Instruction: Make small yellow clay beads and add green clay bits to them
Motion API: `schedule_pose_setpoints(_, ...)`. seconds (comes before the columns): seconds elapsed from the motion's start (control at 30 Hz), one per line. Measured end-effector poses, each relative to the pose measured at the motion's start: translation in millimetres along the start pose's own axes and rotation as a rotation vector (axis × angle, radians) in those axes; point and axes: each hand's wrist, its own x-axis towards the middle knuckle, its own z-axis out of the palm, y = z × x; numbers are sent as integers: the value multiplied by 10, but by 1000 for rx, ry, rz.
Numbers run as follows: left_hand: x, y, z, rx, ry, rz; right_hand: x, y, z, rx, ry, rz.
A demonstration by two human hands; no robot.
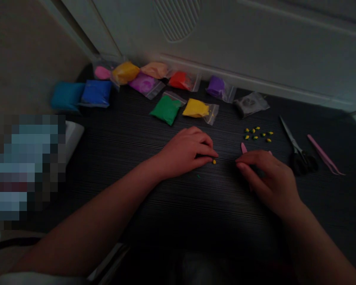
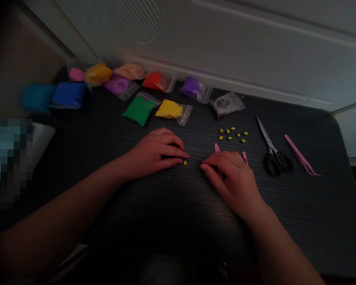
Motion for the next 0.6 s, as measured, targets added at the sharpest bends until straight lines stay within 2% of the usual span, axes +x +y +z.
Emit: schedule_pose_setpoints(0.6, 7, -3, 6, 46, -34, 15, 32, 0, 63, 3, -22, -9)
